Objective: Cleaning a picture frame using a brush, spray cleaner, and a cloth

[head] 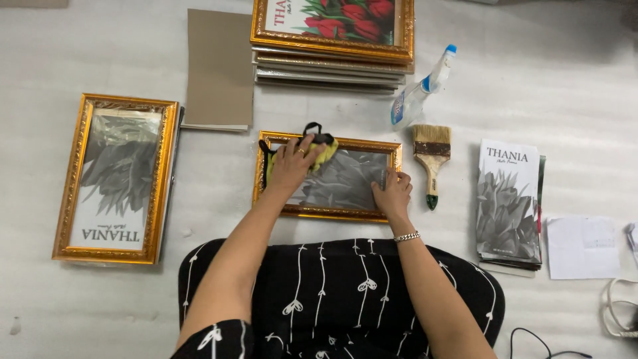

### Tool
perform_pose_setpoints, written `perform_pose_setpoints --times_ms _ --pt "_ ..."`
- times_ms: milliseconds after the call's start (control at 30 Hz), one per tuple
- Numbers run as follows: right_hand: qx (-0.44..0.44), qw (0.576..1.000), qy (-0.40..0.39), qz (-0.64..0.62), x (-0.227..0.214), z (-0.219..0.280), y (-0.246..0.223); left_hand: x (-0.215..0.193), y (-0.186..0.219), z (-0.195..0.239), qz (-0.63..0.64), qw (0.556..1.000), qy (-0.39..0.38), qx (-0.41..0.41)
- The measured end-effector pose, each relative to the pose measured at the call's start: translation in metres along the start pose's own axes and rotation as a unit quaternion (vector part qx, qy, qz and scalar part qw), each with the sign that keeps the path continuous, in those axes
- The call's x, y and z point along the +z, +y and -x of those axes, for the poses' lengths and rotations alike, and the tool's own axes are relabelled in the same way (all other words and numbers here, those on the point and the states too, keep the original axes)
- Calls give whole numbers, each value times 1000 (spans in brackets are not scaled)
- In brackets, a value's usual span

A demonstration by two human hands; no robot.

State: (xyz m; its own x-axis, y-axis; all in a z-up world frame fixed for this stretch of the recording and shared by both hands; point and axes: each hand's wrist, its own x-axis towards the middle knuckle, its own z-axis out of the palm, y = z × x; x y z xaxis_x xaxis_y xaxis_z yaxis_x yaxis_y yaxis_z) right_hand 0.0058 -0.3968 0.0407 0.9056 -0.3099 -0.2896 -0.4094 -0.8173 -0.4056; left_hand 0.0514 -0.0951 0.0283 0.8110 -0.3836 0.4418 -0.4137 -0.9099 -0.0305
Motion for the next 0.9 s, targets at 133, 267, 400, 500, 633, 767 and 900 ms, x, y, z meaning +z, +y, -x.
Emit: perform_pose_setpoints --times_ms 133,267,400,500,633,767,900 --pt "-2 1000 6 12 3 -4 4 37 27 -13 74 993 -34 -88" --pt "-7 1000 13 14 9 -10 9 15 54 11 132 985 -108 -9" --pt "-17 999 26 18 15 -11 16 -42 72 58 204 952 -202 105" --pt "-17 999 33 5 11 -4 7 -47 60 76 220 939 -228 136" --pt "-12 999 33 -10 8 -5 4 -37 49 47 190 955 -180 141" --pt "-6 1000 23 2 15 -11 11 8 47 6 129 979 -132 89" --pt "-4 1000 21 5 11 -10 9 78 72 -24 48 997 -42 -51"
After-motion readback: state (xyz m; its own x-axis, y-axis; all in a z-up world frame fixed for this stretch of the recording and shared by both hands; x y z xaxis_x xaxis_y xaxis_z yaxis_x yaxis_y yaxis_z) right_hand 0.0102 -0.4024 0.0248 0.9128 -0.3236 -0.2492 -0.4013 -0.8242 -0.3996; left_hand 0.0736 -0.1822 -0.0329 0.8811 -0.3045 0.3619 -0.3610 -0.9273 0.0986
